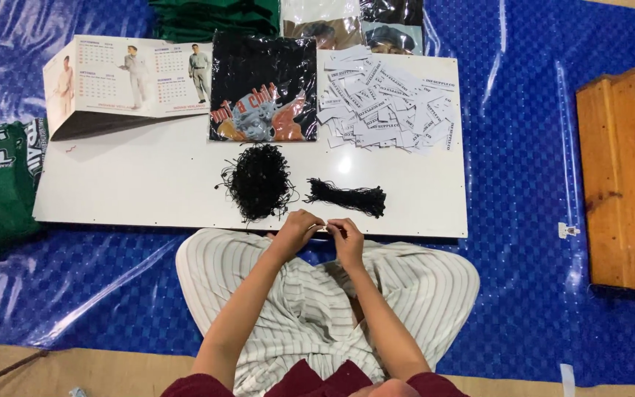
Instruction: The person picks black cable ties from a pile and aligns them in their hand.
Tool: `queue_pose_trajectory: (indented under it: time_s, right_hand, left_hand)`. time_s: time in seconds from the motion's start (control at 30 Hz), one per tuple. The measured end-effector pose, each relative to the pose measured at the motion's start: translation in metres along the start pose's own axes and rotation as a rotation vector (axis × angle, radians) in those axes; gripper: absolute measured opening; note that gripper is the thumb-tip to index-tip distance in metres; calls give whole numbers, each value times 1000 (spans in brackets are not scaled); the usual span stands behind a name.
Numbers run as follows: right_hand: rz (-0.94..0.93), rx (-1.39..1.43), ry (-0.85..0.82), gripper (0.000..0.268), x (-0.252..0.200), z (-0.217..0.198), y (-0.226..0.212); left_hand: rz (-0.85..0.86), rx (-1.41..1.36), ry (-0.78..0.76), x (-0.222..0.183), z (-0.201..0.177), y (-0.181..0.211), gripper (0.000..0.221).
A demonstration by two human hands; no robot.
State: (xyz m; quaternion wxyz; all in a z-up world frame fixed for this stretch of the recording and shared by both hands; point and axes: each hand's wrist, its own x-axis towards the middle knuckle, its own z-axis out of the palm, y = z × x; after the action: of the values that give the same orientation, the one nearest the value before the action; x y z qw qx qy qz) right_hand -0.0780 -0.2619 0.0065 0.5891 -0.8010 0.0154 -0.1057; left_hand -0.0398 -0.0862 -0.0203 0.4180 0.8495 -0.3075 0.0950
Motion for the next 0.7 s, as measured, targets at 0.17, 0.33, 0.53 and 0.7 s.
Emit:
queue_pose_trajectory:
  time_s: [0.17,0.33,0.53,0.7]
  right_hand:
    - [100,33,98,1,13,-28,37]
    - [151,88,168,3,26,-63,40]
    - [180,78,91,3,25,-73,25]
    - [230,-36,168,7,29,-82,19]
  left_hand:
    - [-90,94,61,-8,9,-40,9]
    - [-199,318,212,-15,-6,-58,6]
    - [-280,618,153,-12,-17,-52,7]
    - [-356,293,184,1,-35,-26,8]
